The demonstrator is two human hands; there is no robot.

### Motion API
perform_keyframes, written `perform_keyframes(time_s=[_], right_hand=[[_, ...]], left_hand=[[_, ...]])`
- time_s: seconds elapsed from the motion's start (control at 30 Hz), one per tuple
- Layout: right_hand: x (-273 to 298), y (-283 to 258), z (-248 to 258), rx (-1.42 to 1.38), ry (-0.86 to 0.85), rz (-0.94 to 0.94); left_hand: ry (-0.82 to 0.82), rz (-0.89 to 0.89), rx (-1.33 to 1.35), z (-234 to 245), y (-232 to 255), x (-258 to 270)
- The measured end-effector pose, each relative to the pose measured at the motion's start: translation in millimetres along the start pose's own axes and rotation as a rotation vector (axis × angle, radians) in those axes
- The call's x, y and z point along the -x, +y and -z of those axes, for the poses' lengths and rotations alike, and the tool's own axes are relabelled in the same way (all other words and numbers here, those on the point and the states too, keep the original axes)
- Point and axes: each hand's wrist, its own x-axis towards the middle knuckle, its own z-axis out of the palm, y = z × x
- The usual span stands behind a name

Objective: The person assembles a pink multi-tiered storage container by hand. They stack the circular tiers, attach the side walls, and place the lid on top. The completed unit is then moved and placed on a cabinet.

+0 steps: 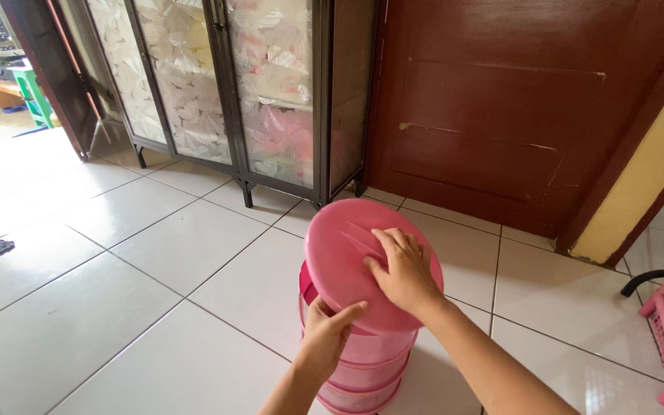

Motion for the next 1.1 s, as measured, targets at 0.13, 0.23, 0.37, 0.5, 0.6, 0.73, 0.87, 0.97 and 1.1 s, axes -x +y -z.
perform_keyframes(time_s=[0.13,0.23,0.37,0.5,0.6,0.73,0.87,0.97,1.1], right_hand=[[-12.5,18.1,3.7,-0.219,-0.161,-0.120],[-12.6,25.7,11.0,-0.098,-0.126,-0.096],[-16.2,21.1,14.7,0.000,-0.118,0.112],[-22.0,11.4,-3.1,0.059,-0.262,0.068],[-26.7,7.9,-17.4,0.001,-0.352,0.007],[-23.2,15.0,-37.3,-0.062,-0.379,0.021],[-17.2,19.5,-55.0,-0.047,-0.345,0.025],[-16.3,21.6,-59.3,-0.065,-0.313,0.001],[-17.1,24.5,-58.5,-0.030,-0.231,0.120]], left_hand=[[-0.100,0.028,-0.330,15.3,2.6,-5.2],[0.022,-0.237,-0.463,41.1,15.2,-25.0],[0.394,-0.410,-0.714,86.8,30.9,-40.9],[0.373,-0.250,-0.659,110.5,16.7,-53.9],[0.315,-0.138,-0.592,115.0,5.3,-61.7],[0.254,-0.127,-0.469,121.0,-7.0,-72.2],[0.229,-0.173,-0.421,124.2,-11.9,-79.9],[0.241,-0.177,-0.401,119.8,-9.8,-81.0],[0.328,-0.126,-0.451,110.7,-4.5,-74.8]])
